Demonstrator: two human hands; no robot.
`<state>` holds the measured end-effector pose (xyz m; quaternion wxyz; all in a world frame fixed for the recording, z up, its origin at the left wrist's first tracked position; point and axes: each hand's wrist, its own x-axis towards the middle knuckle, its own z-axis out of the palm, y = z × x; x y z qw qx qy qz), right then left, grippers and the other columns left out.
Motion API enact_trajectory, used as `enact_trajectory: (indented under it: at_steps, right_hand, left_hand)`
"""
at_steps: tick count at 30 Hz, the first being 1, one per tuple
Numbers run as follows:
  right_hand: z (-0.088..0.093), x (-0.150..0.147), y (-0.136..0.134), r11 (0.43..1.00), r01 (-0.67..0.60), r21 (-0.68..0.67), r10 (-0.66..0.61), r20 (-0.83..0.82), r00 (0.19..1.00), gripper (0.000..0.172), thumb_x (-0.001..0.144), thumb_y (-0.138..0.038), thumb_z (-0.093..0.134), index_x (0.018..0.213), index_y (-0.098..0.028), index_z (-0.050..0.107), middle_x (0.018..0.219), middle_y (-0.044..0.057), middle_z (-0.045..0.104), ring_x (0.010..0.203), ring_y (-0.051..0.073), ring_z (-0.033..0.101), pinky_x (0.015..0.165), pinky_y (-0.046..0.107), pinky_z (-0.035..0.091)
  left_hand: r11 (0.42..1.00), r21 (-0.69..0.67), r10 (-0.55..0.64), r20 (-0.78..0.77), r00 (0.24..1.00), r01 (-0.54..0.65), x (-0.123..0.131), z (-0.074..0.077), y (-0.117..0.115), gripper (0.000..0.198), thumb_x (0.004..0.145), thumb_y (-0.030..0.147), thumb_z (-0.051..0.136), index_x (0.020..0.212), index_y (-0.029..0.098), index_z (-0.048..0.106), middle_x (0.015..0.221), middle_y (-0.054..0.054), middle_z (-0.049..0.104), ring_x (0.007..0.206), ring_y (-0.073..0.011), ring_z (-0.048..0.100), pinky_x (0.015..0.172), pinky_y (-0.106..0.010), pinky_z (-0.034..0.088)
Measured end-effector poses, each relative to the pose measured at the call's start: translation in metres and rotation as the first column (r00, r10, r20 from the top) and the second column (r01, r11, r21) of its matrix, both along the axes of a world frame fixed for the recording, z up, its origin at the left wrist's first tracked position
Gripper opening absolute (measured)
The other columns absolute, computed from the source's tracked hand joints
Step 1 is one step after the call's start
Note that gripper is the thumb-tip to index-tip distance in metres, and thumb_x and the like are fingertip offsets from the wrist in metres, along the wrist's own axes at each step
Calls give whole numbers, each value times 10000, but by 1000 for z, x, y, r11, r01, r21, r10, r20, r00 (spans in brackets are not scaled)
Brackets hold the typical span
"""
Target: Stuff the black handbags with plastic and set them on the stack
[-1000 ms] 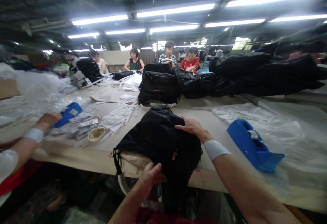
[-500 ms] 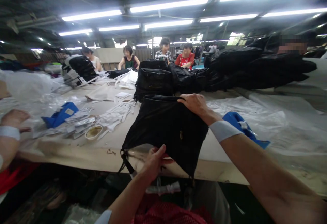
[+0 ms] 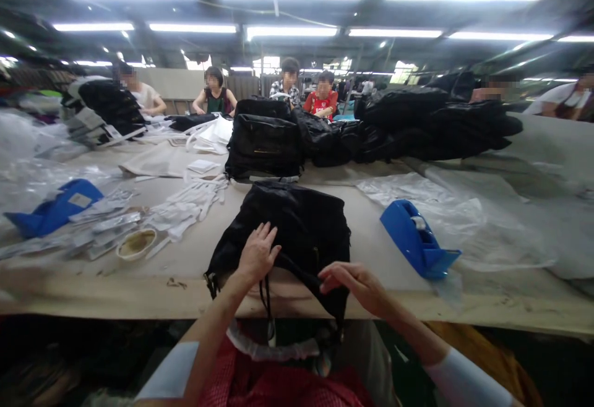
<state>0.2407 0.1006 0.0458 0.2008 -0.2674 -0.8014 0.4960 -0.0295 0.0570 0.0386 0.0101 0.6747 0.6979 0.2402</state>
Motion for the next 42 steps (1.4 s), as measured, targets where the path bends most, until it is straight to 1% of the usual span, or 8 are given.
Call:
enact_trajectory:
  at_steps: [5,11,16,18,22,27,33,42]
  right_hand:
    - [9,7,34,913,401,80,-405,39,914,376,884,-511,474,891,-179,651,771,59,692,712,193,677,581,274,553]
    - [13,-34,48,656,582,480,-546,-229,806,446,936,-403,426,1237,-141,623,1398,173,516,1320,294,470,1120,500,369]
    - [-11,-41,-12,912,11,411,-6,-13,1000,333,931,-427,516,1037,-168,696,1133,132,680,1106,252,633,933,359,525]
    - [-17,-33,-20,958,112,263,-99,-62,993,315,967,-414,453,973,-188,673,925,64,711,839,176,695,736,259,546]
    - [-15,-30,-2,850,503,155,-512,23,859,311,972,-423,430,902,-178,609,730,21,661,600,155,653,555,232,473]
    - [-11,-50,10,704,522,482,-675,225,702,294,963,-308,518,1224,-171,532,879,63,680,842,220,680,693,280,472]
    - [-5,-61,8,712,379,592,-674,421,607,127,942,-231,530,1023,-163,601,1082,109,621,932,232,655,710,288,480]
    - [-2,-56,6,676,297,675,-618,299,727,189,978,-142,439,1036,-161,618,994,74,654,884,208,655,697,275,496]
  left_hand:
    - [999,-16,37,-259,965,-43,-3,-40,9,624,957,271,477,1526,104,285,1604,-152,185,1486,-296,162,1192,-507,242]
    - [999,2,36,-317,948,-37,1,-46,5,633,966,281,472,1530,84,263,1607,-158,172,1485,-296,166,1196,-492,236]
    - [998,61,13,-274,962,4,-5,-44,4,620,941,237,499,1506,63,313,1584,-203,241,1467,-335,220,1162,-534,288]
    - [990,105,-62,-244,968,90,0,-37,-1,560,925,176,485,1467,72,394,1567,-213,279,1454,-340,254,1141,-534,322]
    - [946,113,-278,-190,941,302,29,-16,-16,406,921,128,442,1289,162,609,1412,-148,505,1290,-291,468,1065,-461,420]
    - [900,-59,-417,169,893,431,51,-11,-15,257,828,147,541,995,166,735,1029,-112,669,973,-253,600,895,-405,495]
    - [903,-194,16,907,420,384,46,-4,12,279,770,276,631,988,131,725,976,-113,728,895,-220,668,845,-341,519]
    - [867,-394,388,918,82,305,91,12,40,266,938,264,542,793,84,674,751,-117,720,671,-181,693,644,-278,566]
